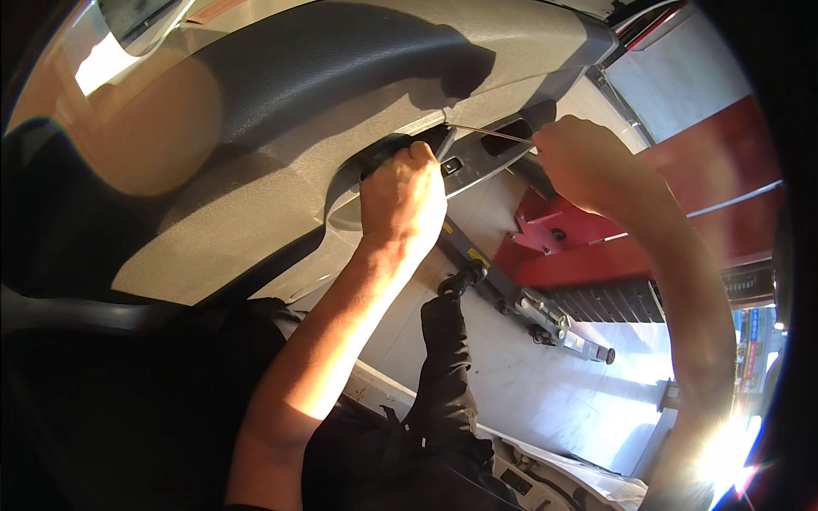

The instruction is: The person uses a screwdriver to remove screws from the interior door panel of a white car. They systematically unscrew fasteners around the door handle and trim, then pull the panel away from the door frame to detach it.

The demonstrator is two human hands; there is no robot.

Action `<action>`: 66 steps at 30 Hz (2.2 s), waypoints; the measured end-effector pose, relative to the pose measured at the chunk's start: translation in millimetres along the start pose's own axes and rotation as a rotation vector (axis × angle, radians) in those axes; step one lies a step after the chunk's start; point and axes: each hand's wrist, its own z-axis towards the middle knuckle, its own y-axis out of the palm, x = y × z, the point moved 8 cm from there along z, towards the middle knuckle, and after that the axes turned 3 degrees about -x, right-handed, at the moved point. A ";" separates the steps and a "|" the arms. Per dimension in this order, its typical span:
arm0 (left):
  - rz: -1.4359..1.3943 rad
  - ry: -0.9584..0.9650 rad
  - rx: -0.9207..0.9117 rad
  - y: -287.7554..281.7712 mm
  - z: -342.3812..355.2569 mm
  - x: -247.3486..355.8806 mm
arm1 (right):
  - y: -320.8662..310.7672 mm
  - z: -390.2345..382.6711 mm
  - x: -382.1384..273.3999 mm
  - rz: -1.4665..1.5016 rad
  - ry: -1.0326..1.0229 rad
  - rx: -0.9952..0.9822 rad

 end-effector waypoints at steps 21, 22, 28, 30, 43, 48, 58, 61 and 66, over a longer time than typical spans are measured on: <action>-0.025 -0.013 0.095 3.7 1.1 -3.7 | -2.9 -15.0 2.4 0.046 -0.128 0.105; -0.057 0.009 0.141 0.7 -1.1 -4.9 | -2.2 -13.4 3.4 0.030 -0.123 0.114; -0.109 0.077 0.275 0.7 -7.9 -11.7 | 3.1 5.1 13.0 0.026 -0.025 -0.048; -0.074 0.068 0.223 3.6 -4.9 -8.9 | 9.6 11.7 21.6 -0.125 -0.207 -0.054; -0.589 -0.220 0.148 19.5 -1.8 -27.1 | -35.8 28.4 -0.4 -0.329 -0.188 -0.107; -0.735 -0.267 0.065 23.1 -1.1 -41.0 | -35.6 32.9 0.4 -0.404 -0.330 0.006; -1.015 -0.289 0.015 34.7 -2.5 -35.2 | -38.7 28.4 -6.9 -0.443 -0.368 0.002; -1.491 -0.357 -0.058 45.1 -6.7 -36.8 | -41.8 28.8 -8.9 -0.408 -0.408 0.036; -1.609 -0.437 0.045 61.0 -10.7 -37.2 | -47.3 31.1 -7.6 -0.365 -0.214 0.004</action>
